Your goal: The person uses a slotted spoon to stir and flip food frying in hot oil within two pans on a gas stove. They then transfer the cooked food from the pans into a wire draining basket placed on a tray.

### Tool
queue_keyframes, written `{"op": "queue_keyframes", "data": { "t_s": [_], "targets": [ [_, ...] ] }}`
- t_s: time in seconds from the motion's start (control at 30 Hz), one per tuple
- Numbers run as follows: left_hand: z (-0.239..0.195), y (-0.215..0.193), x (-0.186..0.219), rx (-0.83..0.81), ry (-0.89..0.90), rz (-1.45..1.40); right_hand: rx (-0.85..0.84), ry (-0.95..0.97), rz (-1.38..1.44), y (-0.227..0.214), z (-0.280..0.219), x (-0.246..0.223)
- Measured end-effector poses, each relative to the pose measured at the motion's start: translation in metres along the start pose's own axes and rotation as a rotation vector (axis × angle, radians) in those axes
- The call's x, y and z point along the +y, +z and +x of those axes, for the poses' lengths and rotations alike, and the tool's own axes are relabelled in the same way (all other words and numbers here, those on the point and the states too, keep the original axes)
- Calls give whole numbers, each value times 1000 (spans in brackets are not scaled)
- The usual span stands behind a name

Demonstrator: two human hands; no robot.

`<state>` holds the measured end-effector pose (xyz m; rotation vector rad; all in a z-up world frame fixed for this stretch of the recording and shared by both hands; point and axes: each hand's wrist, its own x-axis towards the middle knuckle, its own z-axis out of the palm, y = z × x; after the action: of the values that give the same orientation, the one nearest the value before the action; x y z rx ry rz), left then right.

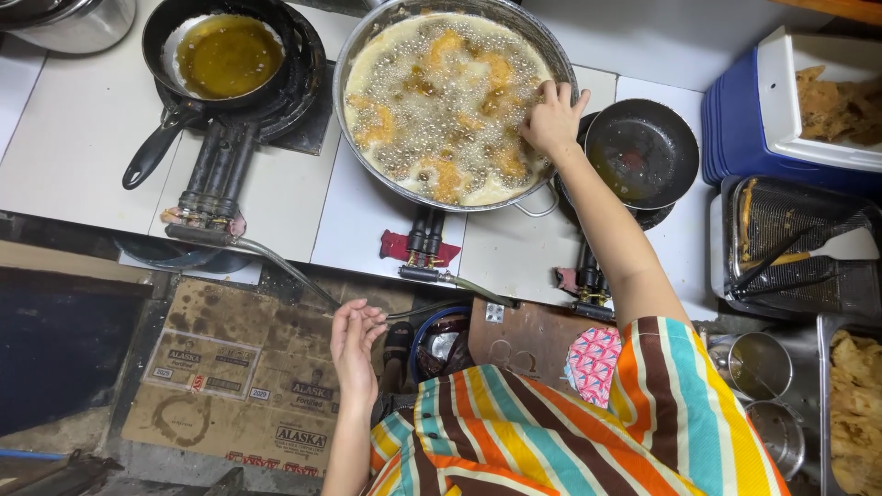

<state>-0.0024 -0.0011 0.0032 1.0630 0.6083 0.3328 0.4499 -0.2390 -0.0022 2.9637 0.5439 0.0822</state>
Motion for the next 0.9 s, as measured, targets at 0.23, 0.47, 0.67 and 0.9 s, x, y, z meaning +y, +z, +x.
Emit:
{"op": "queue_keyframes", "data": {
  "t_s": [0.23,0.47,0.67,0.9],
  "targets": [
    [4,2,-4,-15,-16,11,152,23,172,-20,-8,20],
    [2,31,-13,-109,-34,40,268,100,430,-39,-72,46],
    [-9,84,-28,-275,-109,102,333,297,666,-30,-160,89],
    [-29,144,-73,-405,-232,274,351,572,605,-5,-301,233]
  ]
}}
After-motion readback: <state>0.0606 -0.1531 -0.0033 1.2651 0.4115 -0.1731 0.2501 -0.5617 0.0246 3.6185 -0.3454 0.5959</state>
